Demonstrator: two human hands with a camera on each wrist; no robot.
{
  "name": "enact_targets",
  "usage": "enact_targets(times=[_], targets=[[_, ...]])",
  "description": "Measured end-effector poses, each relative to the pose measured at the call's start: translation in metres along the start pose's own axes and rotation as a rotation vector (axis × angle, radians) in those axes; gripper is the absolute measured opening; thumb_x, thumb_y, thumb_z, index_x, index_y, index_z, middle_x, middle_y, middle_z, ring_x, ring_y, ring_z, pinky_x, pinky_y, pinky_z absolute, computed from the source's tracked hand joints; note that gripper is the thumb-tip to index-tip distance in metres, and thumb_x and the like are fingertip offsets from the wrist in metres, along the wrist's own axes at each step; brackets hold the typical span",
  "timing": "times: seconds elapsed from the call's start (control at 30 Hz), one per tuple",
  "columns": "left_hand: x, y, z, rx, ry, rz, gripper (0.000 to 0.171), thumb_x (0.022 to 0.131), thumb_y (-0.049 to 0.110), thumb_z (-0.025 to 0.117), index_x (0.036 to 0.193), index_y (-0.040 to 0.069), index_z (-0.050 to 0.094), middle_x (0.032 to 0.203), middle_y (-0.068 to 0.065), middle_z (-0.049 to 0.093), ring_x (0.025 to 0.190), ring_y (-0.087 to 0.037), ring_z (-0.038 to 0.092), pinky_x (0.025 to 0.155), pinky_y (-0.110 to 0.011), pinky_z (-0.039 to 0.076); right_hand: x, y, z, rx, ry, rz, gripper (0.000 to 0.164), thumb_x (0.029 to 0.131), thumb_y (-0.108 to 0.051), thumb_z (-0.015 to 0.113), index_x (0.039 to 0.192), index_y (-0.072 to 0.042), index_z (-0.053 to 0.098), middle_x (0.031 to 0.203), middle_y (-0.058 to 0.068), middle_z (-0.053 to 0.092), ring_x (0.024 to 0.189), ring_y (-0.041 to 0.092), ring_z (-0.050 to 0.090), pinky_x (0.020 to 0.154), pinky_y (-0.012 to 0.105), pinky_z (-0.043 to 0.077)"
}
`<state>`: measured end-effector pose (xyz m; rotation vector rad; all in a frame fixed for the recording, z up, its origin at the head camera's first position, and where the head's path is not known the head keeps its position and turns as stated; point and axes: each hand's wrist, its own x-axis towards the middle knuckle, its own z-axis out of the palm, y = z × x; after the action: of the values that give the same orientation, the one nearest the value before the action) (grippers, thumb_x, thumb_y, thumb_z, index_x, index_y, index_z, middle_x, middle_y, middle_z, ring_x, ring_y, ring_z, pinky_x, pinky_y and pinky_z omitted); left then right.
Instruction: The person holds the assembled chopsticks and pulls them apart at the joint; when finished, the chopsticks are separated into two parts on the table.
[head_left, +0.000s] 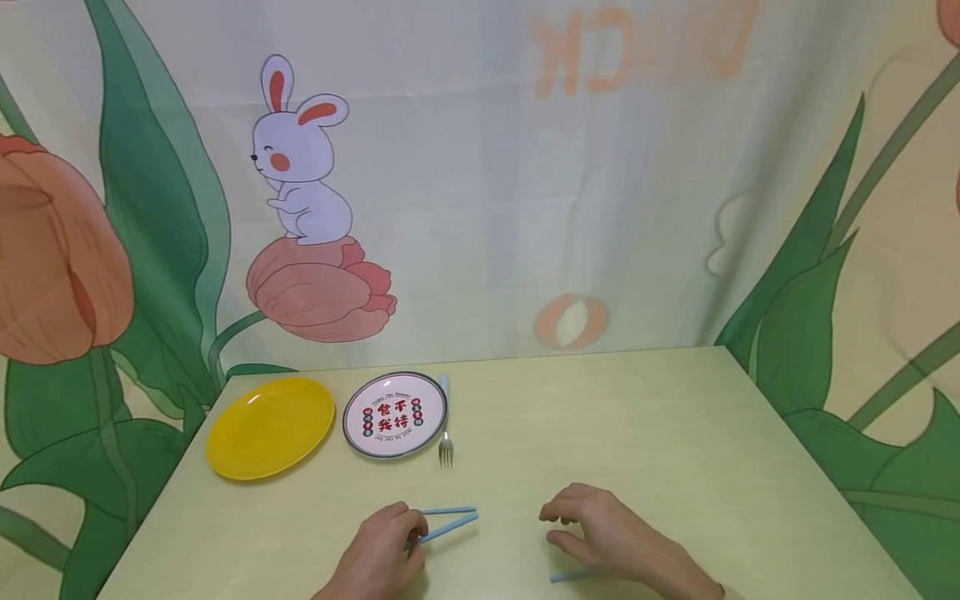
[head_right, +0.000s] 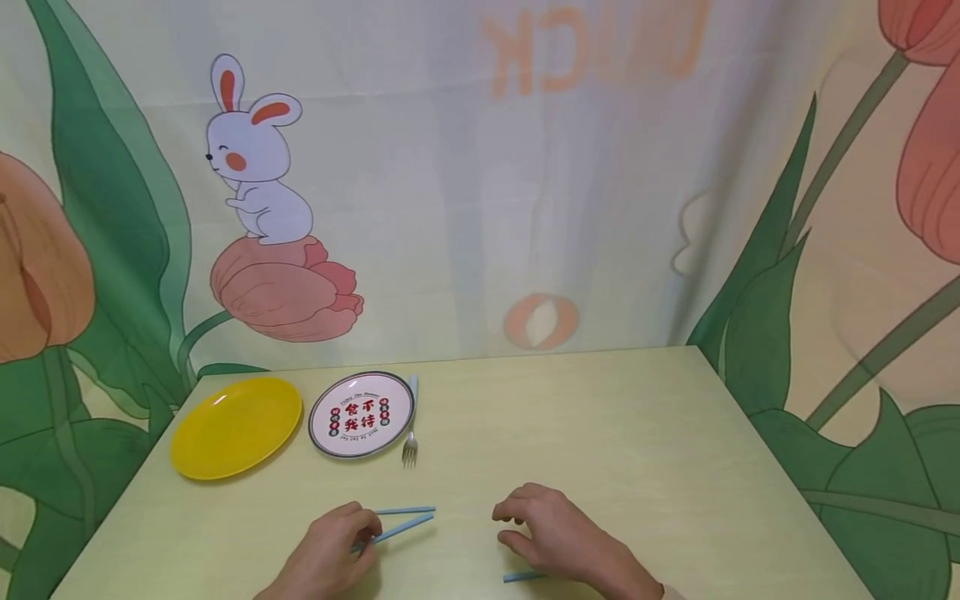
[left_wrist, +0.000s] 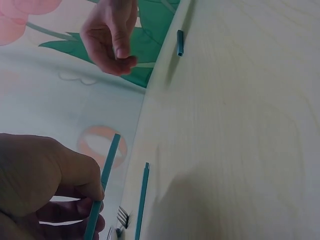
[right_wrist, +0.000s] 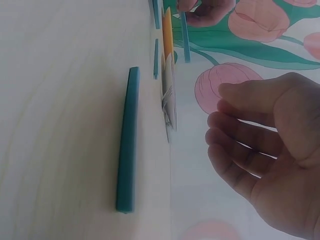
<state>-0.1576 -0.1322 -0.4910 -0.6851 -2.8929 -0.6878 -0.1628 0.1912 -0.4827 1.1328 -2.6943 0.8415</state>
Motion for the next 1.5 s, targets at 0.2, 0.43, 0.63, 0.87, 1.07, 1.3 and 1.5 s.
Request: enact_targets(times=[0.2, 0.43, 0.63, 0.87, 1.07, 1.3, 1.5], targets=[[0.007, 0.005, 0.000, 0.010, -0.022, 0.029, 0.014, 0.073, 0.005, 0.073, 0.082, 0.014, 0.067, 0.072, 0.011, 0.049, 0.066, -0.004, 0.042, 0.062, -0.023, 0.041, 0.005, 0.000, -0.001, -0.025, -0.002, -0.002, 0.015, 0.089, -0.018, 0.070, 0.104, -0.015, 0.070, 0.099, -0.007, 0.068, 0.087, 0.010, 0.063, 0.074, 0.022, 0.052], [0.015, 0.011, 0.000, -0.002, 0.010, 0.079, 0.013, 0.076, 0.005, 0.073, 0.084, 0.014, 0.068, 0.073, 0.011, 0.051, 0.067, -0.002, 0.043, 0.061, -0.021, 0.041, 0.013, -0.004, -0.004, -0.074, 0.025, -0.031, 0.017, 0.087, -0.018, 0.072, 0.104, -0.015, 0.070, 0.099, -0.009, 0.067, 0.089, 0.009, 0.062, 0.075, 0.021, 0.052], [0.021, 0.014, 0.002, -0.026, 0.050, 0.141, 0.010, 0.079, 0.004, 0.071, 0.085, 0.012, 0.069, 0.076, 0.009, 0.054, 0.069, -0.002, 0.046, 0.063, -0.021, 0.043, 0.019, -0.005, -0.004, -0.098, 0.043, -0.057, 0.017, 0.086, -0.018, 0.073, 0.102, -0.015, 0.070, 0.099, -0.010, 0.067, 0.091, 0.007, 0.062, 0.077, 0.022, 0.052], [0.028, 0.021, 0.002, -0.047, 0.075, 0.208, 0.010, 0.082, 0.002, 0.069, 0.087, 0.011, 0.069, 0.078, 0.007, 0.055, 0.073, -0.003, 0.047, 0.067, -0.021, 0.045, 0.025, -0.009, -0.007, -0.095, 0.034, -0.056, 0.017, 0.087, -0.019, 0.073, 0.103, -0.015, 0.071, 0.099, -0.010, 0.067, 0.093, 0.007, 0.062, 0.079, 0.023, 0.053], [0.034, 0.027, 0.001, -0.061, 0.069, 0.233, 0.012, 0.084, 0.001, 0.068, 0.091, 0.010, 0.069, 0.083, 0.005, 0.056, 0.077, -0.006, 0.049, 0.069, -0.022, 0.045, 0.031, -0.010, -0.009, -0.087, 0.057, -0.076, 0.018, 0.086, -0.019, 0.073, 0.103, -0.013, 0.071, 0.098, -0.008, 0.067, 0.091, 0.009, 0.063, 0.078, 0.023, 0.053], [0.041, 0.030, 0.003, -0.068, 0.063, 0.247, 0.011, 0.086, 0.003, 0.068, 0.092, 0.012, 0.071, 0.083, 0.007, 0.057, 0.078, -0.005, 0.049, 0.071, -0.021, 0.045, 0.036, -0.010, -0.010, -0.069, 0.074, -0.093, 0.019, 0.085, -0.018, 0.074, 0.103, -0.012, 0.070, 0.098, -0.003, 0.069, 0.090, 0.012, 0.063, 0.076, 0.023, 0.053], [0.049, 0.035, 0.005, -0.076, 0.086, 0.273, 0.011, 0.085, 0.003, 0.069, 0.091, 0.012, 0.071, 0.083, 0.006, 0.059, 0.078, -0.006, 0.051, 0.071, -0.021, 0.046, 0.038, -0.011, -0.009, -0.105, 0.091, -0.108, 0.022, 0.085, -0.020, 0.075, 0.104, -0.011, 0.070, 0.101, -0.004, 0.067, 0.095, 0.011, 0.063, 0.079, 0.025, 0.054]])
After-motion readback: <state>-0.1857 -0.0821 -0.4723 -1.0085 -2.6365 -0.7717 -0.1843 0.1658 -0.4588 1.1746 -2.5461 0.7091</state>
